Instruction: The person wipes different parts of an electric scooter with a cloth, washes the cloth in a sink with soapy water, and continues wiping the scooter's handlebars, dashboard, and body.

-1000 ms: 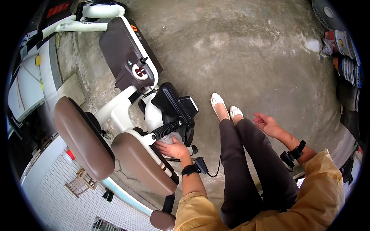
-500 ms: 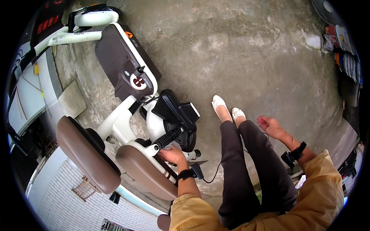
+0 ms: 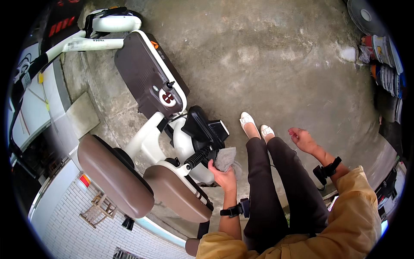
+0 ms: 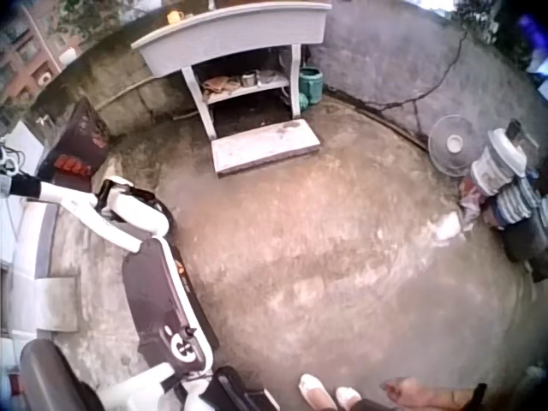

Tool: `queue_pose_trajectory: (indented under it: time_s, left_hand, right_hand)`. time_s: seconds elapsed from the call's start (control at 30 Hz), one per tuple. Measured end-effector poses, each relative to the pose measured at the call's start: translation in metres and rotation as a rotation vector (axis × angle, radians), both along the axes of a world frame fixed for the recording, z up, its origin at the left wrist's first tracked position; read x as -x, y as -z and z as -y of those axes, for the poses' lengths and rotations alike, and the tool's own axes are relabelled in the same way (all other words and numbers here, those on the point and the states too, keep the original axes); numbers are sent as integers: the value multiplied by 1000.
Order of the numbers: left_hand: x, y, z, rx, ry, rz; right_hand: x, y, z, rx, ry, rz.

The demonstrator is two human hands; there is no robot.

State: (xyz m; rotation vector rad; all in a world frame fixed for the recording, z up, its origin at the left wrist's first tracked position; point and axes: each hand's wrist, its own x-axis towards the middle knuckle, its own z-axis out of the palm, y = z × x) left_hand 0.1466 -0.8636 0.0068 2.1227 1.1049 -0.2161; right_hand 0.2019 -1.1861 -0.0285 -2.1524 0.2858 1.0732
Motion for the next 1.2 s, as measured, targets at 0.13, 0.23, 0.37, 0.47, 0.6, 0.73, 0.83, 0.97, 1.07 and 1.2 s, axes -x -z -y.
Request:
queue_pose_trajectory:
  time_s: [0.13, 0.23, 0.37, 0.47, 0.6, 0.73, 0.83, 0.97, 1.07, 1.2]
  left_hand:
    - [-70, -10, -30, -338, 334, -8]
    - [-111, 3, -74, -630, 384, -258]
    - [-117, 74, -134, -391, 122, -918]
    - [-124, 84, -126, -310, 466, -1063]
    - [-139, 41, -63, -328, 819, -891]
    - [-155, 55, -29, -472, 775, -257]
    - [-123, 124, -27, -533, 820, -417]
    - [-54, 149, -10, -378, 771, -705]
    - [-5, 139, -25, -197, 1040, -764]
    - [-81, 130, -18, -372, 1115, -308]
  right_hand:
    - [-38, -23, 13, 43, 61, 25]
    - [-59, -25, 22, 43, 90, 48]
    - [-68, -16, 20, 77, 49, -23]
    - [-68, -7, 24, 88, -60, -51]
    - [-75, -4, 42, 52, -94, 17]
    - [-79, 6, 65, 102, -33, 13]
    - [-100, 2, 73, 121, -1, 6]
    - [-102, 5, 83, 143, 34, -9]
    - [-106, 3, 78, 159, -52, -46]
    - [-104, 2, 67, 140, -13, -40]
